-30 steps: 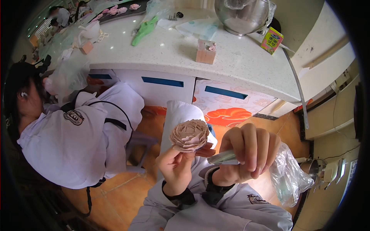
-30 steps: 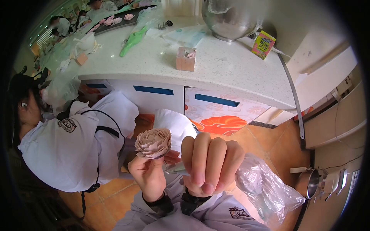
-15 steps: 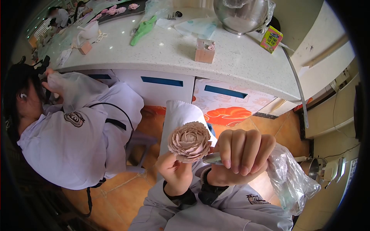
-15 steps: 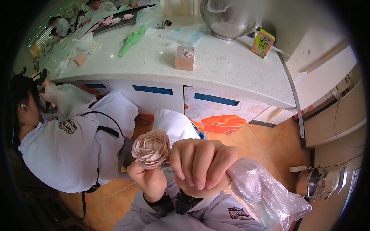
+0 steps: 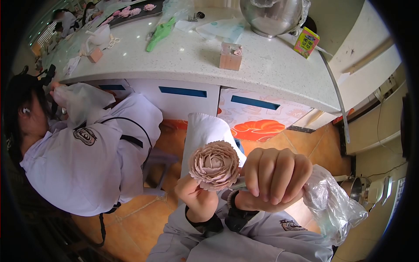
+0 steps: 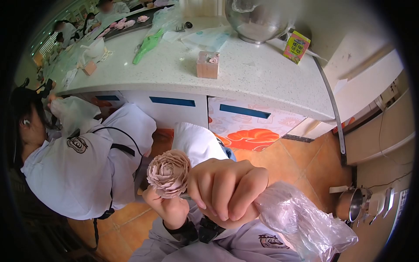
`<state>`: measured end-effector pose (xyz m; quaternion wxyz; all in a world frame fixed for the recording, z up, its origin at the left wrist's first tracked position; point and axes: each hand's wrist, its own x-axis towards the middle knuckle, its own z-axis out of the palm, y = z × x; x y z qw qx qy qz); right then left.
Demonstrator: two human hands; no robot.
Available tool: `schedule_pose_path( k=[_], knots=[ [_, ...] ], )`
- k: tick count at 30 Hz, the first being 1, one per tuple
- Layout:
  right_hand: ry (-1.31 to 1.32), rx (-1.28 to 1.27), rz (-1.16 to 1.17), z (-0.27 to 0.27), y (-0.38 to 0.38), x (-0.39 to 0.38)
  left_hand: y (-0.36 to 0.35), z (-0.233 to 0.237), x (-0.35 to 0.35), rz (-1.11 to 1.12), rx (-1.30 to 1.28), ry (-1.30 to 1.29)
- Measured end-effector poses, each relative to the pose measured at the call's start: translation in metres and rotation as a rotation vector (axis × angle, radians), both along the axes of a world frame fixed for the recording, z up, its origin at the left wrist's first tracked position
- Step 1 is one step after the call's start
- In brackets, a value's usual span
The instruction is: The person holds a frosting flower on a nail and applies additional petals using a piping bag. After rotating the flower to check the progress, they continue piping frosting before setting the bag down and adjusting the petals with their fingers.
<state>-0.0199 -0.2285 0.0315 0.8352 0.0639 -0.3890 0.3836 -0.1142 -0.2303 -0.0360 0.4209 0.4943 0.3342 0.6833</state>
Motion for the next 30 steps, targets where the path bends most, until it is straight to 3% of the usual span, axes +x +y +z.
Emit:
schedule_pose_path(
  k=[15, 30],
  knots=[
    [0.044, 0.031, 0.019, -0.0006, -0.0002, -0.0002, -0.006, -0.0028, -0.0049, -0.098, -0.05, 0.012],
    [0.05, 0.02, 0.005, -0.001, -0.0004, -0.0027, -0.0031, 0.0012, -0.0027, -0.045, 0.012, 0.065]
  ],
)
